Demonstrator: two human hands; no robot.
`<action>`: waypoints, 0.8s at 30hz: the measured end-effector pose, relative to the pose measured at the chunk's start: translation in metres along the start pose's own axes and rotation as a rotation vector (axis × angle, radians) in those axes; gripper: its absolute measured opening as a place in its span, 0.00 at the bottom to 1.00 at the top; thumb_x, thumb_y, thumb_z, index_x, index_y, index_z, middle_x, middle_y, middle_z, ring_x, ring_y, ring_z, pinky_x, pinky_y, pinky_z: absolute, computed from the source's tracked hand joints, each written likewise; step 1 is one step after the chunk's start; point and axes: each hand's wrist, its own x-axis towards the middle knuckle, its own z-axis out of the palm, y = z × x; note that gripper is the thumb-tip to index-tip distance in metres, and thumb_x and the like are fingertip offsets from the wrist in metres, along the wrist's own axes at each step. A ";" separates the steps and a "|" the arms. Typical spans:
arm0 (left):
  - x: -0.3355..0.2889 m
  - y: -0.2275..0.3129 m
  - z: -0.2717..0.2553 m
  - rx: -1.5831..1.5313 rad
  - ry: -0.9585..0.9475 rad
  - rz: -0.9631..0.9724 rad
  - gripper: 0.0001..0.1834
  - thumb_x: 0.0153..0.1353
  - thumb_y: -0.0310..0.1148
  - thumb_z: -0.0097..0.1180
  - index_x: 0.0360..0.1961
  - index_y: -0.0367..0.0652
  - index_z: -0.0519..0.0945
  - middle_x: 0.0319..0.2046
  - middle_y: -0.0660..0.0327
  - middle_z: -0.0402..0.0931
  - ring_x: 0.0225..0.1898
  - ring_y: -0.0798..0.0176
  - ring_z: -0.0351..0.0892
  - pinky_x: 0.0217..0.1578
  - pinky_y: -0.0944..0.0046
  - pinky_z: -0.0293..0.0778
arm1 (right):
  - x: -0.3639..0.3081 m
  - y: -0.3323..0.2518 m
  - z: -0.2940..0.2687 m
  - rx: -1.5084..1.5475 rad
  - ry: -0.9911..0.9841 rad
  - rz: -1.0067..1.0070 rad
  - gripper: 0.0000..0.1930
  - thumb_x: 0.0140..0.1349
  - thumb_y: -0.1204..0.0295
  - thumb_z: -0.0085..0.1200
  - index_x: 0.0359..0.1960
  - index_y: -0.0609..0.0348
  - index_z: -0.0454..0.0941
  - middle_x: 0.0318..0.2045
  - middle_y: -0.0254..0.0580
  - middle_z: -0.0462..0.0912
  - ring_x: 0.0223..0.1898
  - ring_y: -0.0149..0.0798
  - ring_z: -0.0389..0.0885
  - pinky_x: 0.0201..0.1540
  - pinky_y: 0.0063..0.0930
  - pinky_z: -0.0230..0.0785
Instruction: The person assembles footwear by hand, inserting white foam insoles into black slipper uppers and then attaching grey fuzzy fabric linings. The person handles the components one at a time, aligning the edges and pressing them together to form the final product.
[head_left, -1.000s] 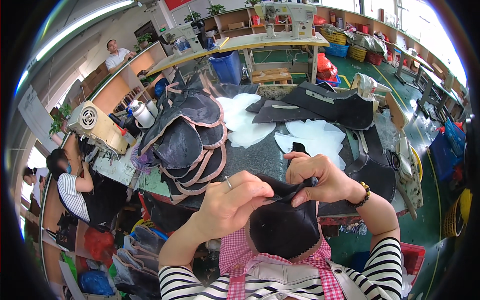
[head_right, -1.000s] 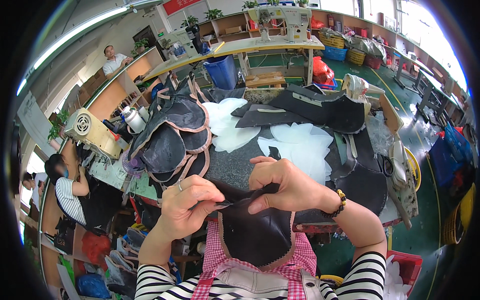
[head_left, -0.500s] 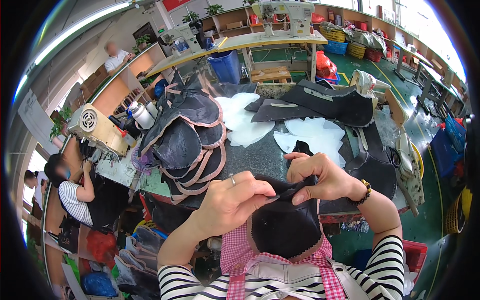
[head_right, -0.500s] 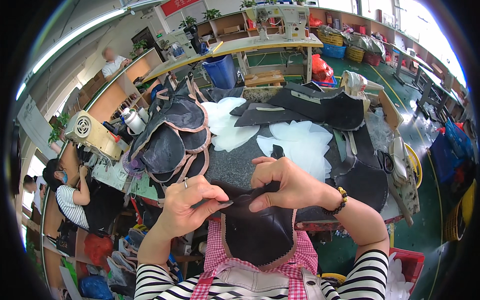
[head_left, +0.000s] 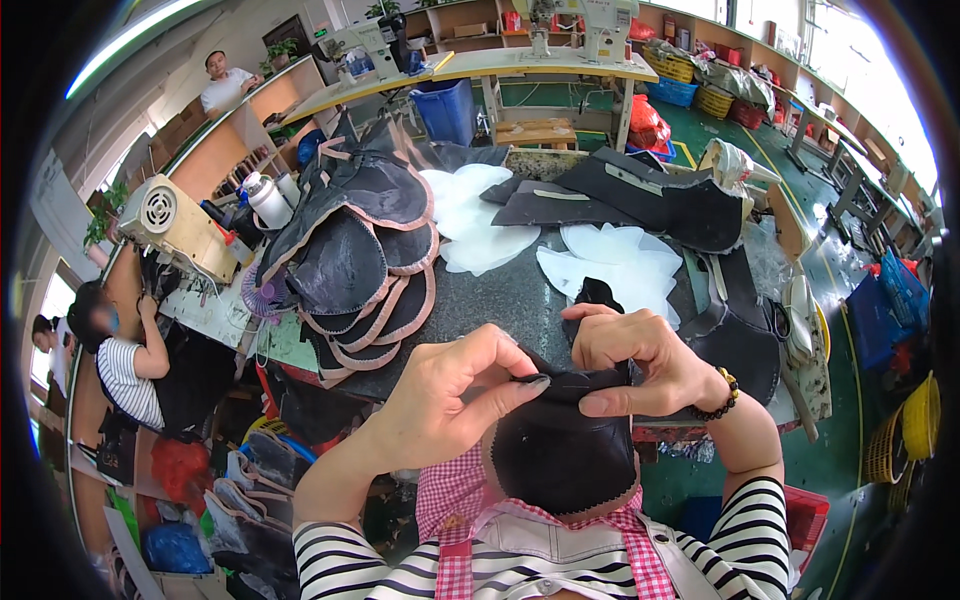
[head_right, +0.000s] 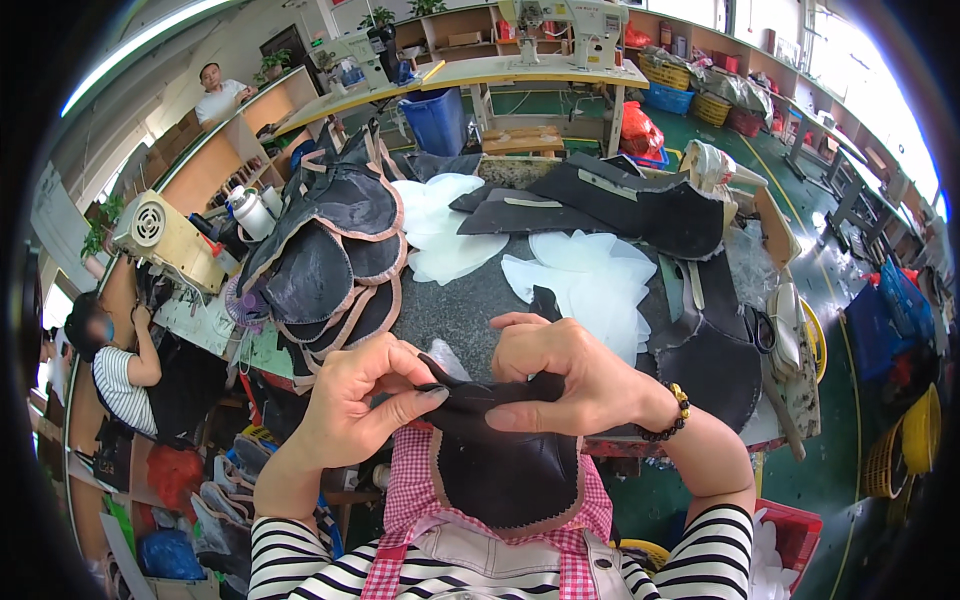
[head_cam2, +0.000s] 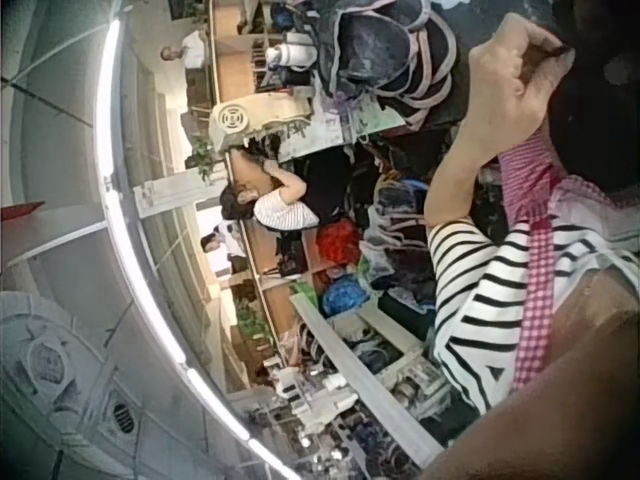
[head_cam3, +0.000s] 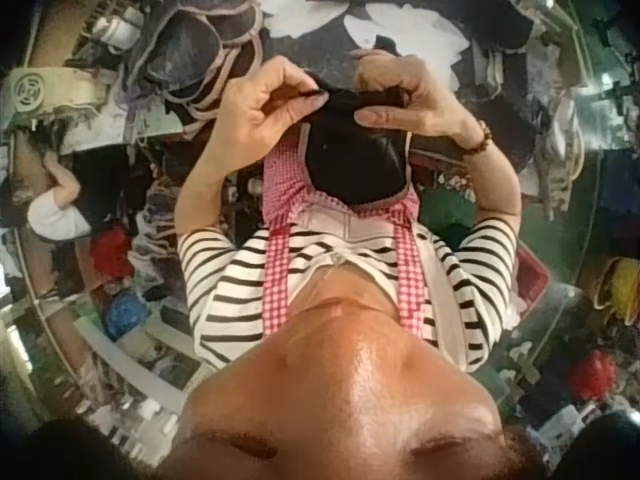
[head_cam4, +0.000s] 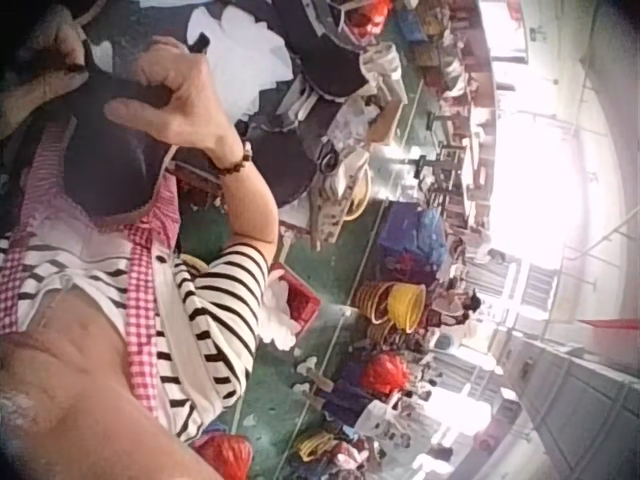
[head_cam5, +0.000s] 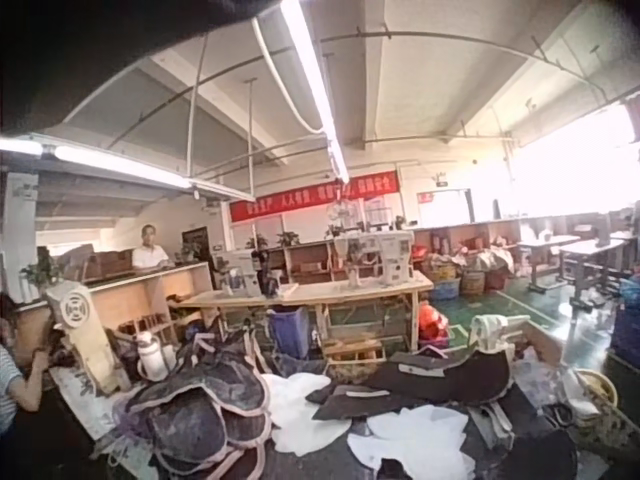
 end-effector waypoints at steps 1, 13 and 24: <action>-0.001 -0.001 0.001 -0.020 0.001 -0.015 0.06 0.58 0.20 0.62 0.34 0.33 0.76 0.33 0.58 0.77 0.33 0.71 0.81 0.35 0.73 0.76 | 0.000 -0.001 0.000 -0.009 -0.018 0.008 0.16 0.51 0.69 0.67 0.18 0.61 0.70 0.20 0.36 0.73 0.28 0.40 0.76 0.60 0.49 0.57; -0.009 -0.006 -0.005 -0.149 0.077 -0.096 0.13 0.55 0.14 0.60 0.42 0.33 0.80 0.33 0.59 0.82 0.33 0.73 0.80 0.37 0.71 0.77 | 0.014 -0.009 0.028 -0.226 0.174 -0.191 0.19 0.46 0.72 0.69 0.17 0.59 0.66 0.14 0.40 0.64 0.17 0.45 0.66 0.20 0.36 0.55; -0.001 -0.048 -0.016 -0.526 0.007 -0.298 0.07 0.60 0.22 0.60 0.40 0.34 0.78 0.32 0.61 0.81 0.36 0.73 0.80 0.38 0.74 0.76 | 0.012 0.003 0.025 -0.050 -0.030 0.089 0.20 0.55 0.64 0.65 0.18 0.62 0.67 0.16 0.45 0.70 0.19 0.49 0.74 0.21 0.38 0.60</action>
